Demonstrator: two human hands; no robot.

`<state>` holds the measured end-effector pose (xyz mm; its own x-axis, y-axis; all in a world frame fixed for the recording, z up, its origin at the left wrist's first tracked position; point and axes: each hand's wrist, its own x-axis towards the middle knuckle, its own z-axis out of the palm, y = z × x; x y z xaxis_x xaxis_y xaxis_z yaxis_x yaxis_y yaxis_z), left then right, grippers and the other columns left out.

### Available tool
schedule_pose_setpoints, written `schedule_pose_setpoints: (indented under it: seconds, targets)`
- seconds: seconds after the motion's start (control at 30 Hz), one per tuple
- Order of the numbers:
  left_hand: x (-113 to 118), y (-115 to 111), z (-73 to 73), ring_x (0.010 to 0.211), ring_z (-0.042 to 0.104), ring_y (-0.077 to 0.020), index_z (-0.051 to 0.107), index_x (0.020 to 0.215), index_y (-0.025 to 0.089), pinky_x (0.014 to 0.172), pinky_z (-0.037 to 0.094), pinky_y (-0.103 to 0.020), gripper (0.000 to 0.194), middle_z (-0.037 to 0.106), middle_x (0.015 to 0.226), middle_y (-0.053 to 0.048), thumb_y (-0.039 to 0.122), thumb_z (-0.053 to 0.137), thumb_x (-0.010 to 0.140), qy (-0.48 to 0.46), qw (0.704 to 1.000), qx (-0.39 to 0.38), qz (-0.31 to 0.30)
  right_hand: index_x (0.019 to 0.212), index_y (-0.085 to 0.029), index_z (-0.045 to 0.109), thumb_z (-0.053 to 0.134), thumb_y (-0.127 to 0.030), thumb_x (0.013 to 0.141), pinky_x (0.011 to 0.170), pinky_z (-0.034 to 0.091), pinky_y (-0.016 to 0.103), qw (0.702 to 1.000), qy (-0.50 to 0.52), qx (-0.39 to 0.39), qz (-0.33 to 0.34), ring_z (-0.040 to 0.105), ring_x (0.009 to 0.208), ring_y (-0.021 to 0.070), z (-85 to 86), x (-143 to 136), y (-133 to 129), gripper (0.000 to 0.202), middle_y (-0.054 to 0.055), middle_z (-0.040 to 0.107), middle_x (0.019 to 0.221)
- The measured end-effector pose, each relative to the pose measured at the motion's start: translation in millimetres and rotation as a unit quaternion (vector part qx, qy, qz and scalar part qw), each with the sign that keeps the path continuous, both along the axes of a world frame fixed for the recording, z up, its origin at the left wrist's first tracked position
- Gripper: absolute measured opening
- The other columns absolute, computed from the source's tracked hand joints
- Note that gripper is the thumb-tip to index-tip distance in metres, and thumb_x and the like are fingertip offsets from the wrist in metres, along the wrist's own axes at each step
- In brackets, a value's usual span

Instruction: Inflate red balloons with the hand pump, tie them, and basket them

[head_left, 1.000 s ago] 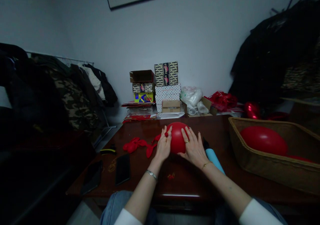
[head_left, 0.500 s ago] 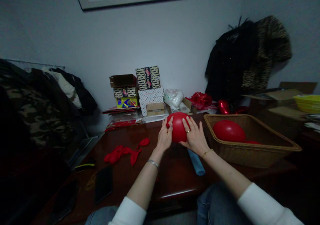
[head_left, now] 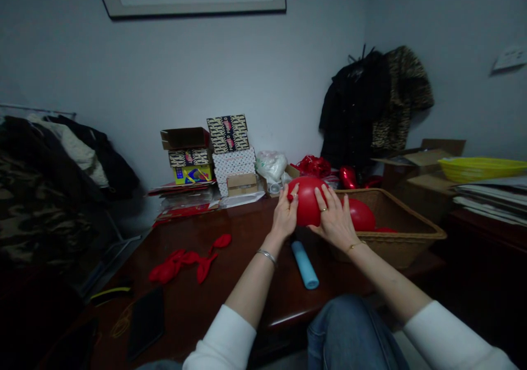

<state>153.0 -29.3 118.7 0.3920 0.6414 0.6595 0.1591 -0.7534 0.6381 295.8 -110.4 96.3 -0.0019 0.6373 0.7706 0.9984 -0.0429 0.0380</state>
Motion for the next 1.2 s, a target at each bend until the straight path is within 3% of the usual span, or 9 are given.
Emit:
schedule_pose_setpoints:
  seconds: [0.57, 0.93, 1.2]
  targets:
    - [81, -33, 8.5, 0.138, 0.013, -0.0225, 0.042, 0.135, 0.033, 0.112, 0.018, -0.04, 0.047, 0.021, 0.15, 0.005, 0.048, 0.029, 0.092, -0.006, 0.996, -0.007, -0.085, 0.144, -0.011, 0.004, 0.058, -0.052, 0.074, 0.103, 0.01, 0.061, 0.997, -0.04, 0.008, -0.073, 0.011, 0.137, 0.0336, 8.1, 74, -49, 0.098, 0.021, 0.013, 0.15]
    - [137, -51, -0.1, 0.138, 0.012, -0.023, 0.042, 0.135, 0.034, 0.112, 0.016, -0.04, 0.047, 0.02, 0.15, 0.006, 0.048, 0.03, 0.091, 0.006, 0.99, -0.037, -0.138, 0.145, -0.013, -0.001, 0.056, -0.056, 0.074, 0.101, 0.015, 0.064, 0.989, -0.052, -0.013, -0.137, 0.01, 0.136, 0.0351, 5.0, 119, -84, 0.099, 0.02, 0.01, 0.15]
    - [163, -66, -4.1, 0.139, 0.011, -0.0236, 0.043, 0.134, 0.034, 0.112, 0.017, -0.039, 0.049, 0.019, 0.151, 0.006, 0.051, 0.029, 0.091, 0.002, 0.984, -0.06, -0.169, 0.145, -0.016, -0.003, 0.051, -0.053, 0.079, 0.1, 0.015, 0.065, 0.985, -0.048, -0.013, -0.163, 0.01, 0.137, 0.0346, 0.1, 140, -102, 0.093, 0.019, 0.008, 0.151]
